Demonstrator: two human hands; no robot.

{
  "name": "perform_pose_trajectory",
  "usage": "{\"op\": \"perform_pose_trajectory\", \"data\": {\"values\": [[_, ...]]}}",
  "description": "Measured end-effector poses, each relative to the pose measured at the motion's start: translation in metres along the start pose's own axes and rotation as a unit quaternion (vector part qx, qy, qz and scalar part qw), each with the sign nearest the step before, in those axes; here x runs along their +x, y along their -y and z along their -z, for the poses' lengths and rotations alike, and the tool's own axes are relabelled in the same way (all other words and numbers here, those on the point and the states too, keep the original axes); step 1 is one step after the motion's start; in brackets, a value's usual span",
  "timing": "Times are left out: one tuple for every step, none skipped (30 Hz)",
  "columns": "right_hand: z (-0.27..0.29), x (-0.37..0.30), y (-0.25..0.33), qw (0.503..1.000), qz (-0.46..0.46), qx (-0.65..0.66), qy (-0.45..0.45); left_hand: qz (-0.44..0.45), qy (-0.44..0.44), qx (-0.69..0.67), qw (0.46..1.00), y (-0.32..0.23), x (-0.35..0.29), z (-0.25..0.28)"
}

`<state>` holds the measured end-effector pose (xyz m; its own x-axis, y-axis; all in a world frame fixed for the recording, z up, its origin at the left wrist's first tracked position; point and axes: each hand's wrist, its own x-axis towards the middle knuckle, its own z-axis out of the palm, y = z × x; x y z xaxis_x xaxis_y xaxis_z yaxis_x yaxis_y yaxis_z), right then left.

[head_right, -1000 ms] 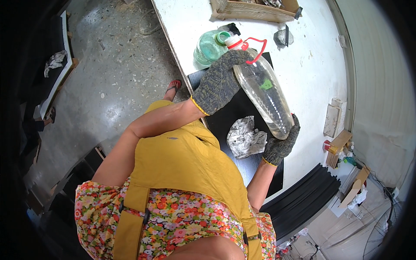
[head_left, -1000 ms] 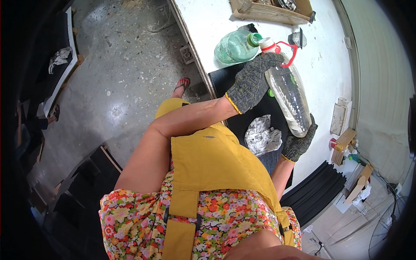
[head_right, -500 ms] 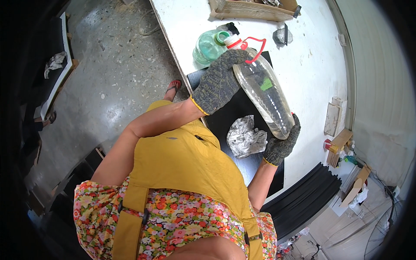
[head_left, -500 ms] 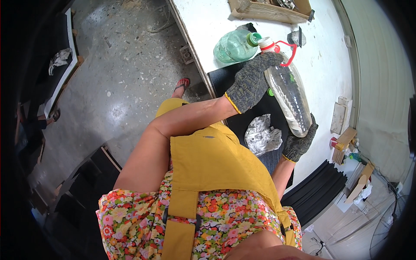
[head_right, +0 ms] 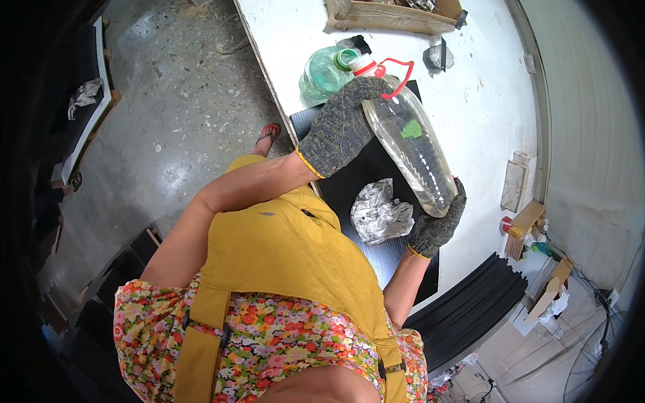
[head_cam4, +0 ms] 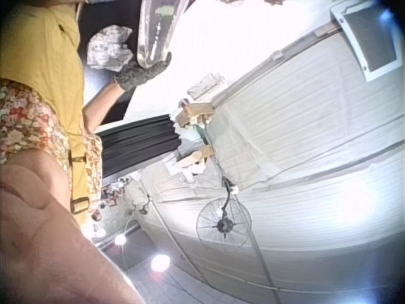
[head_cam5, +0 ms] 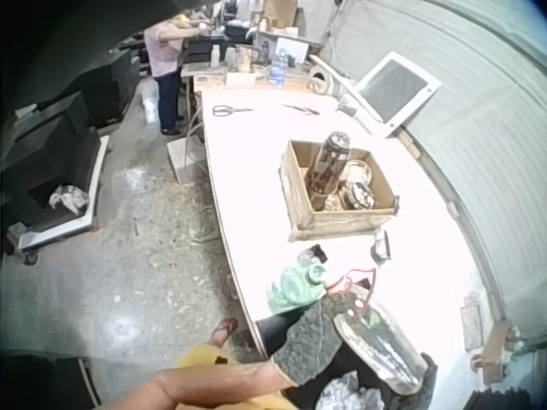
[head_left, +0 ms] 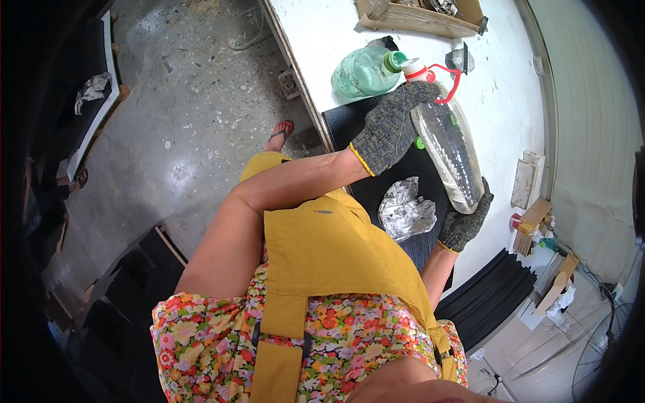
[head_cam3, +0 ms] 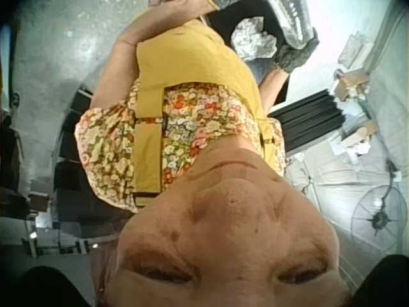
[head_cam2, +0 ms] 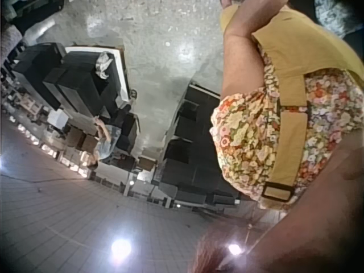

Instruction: Cleaning and preparing black wood panels using liquid from a bottle and a cloth.

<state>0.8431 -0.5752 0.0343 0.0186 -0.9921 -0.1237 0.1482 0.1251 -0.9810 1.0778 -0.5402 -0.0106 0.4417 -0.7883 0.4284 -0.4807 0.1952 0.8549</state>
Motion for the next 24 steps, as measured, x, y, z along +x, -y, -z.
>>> {"op": "perform_pose_trajectory", "data": {"values": [[-0.0006, -0.0002, 0.0005, 1.0, -0.001, 0.003, 0.001, 0.0, -0.001, 0.0, 1.0, -0.0002, 0.0003, -0.0003], [0.0002, 0.0001, -0.0002, 1.0, -0.001, 0.003, 0.001, 0.029, 0.004, -0.036, 0.999, -0.0026, 0.0021, 0.0013], [0.0016, 0.0006, -0.0015, 1.0, 0.005, 0.003, 0.002, 0.058, 0.008, -0.071, 0.996, -0.004, 0.0032, 0.002], [0.0023, 0.0009, -0.0022, 1.0, 0.01, 0.003, 0.004, 0.058, 0.008, -0.071, 0.996, -0.0038, 0.0033, 0.0017], [0.0021, 0.0008, -0.002, 1.0, 0.01, 0.003, 0.003, 0.055, 0.004, -0.072, 0.996, -0.0036, 0.0036, 0.0015], [0.0013, 0.0006, -0.0016, 1.0, 0.011, -0.006, 0.003, 0.051, 0.0, -0.073, 0.996, -0.0038, 0.0039, 0.0016], [0.0004, 0.0003, -0.0011, 1.0, 0.011, -0.015, 0.003, 0.051, 0.0, -0.073, 0.996, -0.0042, 0.004, 0.002], [-0.0007, -0.0003, -0.0004, 1.0, 0.011, -0.015, 0.002, 0.054, 0.004, -0.07, 0.996, -0.0065, 0.0048, 0.0041], [-0.002, -0.0009, 0.0005, 1.0, 0.007, -0.009, 0.003, 0.056, 0.008, -0.066, 0.996, -0.0077, 0.0053, 0.0051], [-0.0025, -0.0012, 0.0009, 1.0, 0.003, -0.003, 0.003, 0.056, 0.008, -0.066, 0.996, -0.007, 0.0049, 0.0044], [-0.0024, -0.0013, 0.0011, 1.0, 0.003, -0.003, 0.003, 0.054, 0.007, -0.064, 0.996, -0.0056, 0.0042, 0.0033], [-0.0023, -0.0013, 0.0012, 1.0, 0.002, -0.003, 0.001, 0.051, 0.006, -0.061, 0.997, -0.0047, 0.0036, 0.0025], [-0.0022, -0.0013, 0.0014, 1.0, 0.001, -0.004, 0.0, 0.051, 0.006, -0.061, 0.997, -0.0041, 0.0028, 0.0019], [-0.0019, -0.0012, 0.0014, 1.0, 0.001, -0.004, 0.0, 0.046, 0.003, -0.061, 0.997, -0.0038, 0.0023, 0.0017], [-0.0013, -0.001, 0.0013, 1.0, 0.002, -0.004, 0.001, 0.04, 0.0, -0.06, 0.997, -0.0033, 0.0017, 0.0013], [-0.0007, -0.0008, 0.0011, 1.0, 0.002, -0.005, 0.003, 0.04, 0.0, -0.06, 0.997, -0.0025, 0.0011, 0.0002], [-0.0001, -0.0005, 0.0007, 1.0, 0.003, -0.005, 0.003, 0.037, 0.004, -0.05, 0.998, -0.0019, 0.001, -0.0006], [0.0007, 0.0, 0.0, 1.0, 0.005, -0.007, 0.003, 0.033, 0.007, -0.04, 0.999, -0.0015, 0.001, -0.0011], [0.0013, 0.0003, -0.0004, 1.0, 0.008, -0.008, 0.003, 0.033, 0.007, -0.04, 0.999, -0.0015, 0.0007, -0.0016], [0.0017, 0.0005, -0.0007, 1.0, 0.008, -0.008, 0.003, 0.042, 0.001, -0.05, 0.998, -0.0026, 0.0009, -0.0009], [0.0021, 0.0008, -0.001, 1.0, 0.009, -0.01, 0.004, 0.05, -0.005, -0.06, 0.997, -0.0032, 0.001, -0.0006], [0.0023, 0.0008, -0.0011, 1.0, 0.01, -0.011, 0.005, 0.05, -0.005, -0.06, 0.997, -0.0018, 0.0006, -0.0016], [0.0016, 0.0005, -0.0006, 1.0, 0.01, -0.011, 0.006, 0.039, -0.004, -0.049, 0.998, 0.0, 0.0003, -0.0029], [0.0002, -0.0002, 0.0003, 1.0, 0.008, -0.011, 0.005, 0.027, -0.002, -0.038, 0.999, 0.0014, -0.0001, -0.0039]]}}
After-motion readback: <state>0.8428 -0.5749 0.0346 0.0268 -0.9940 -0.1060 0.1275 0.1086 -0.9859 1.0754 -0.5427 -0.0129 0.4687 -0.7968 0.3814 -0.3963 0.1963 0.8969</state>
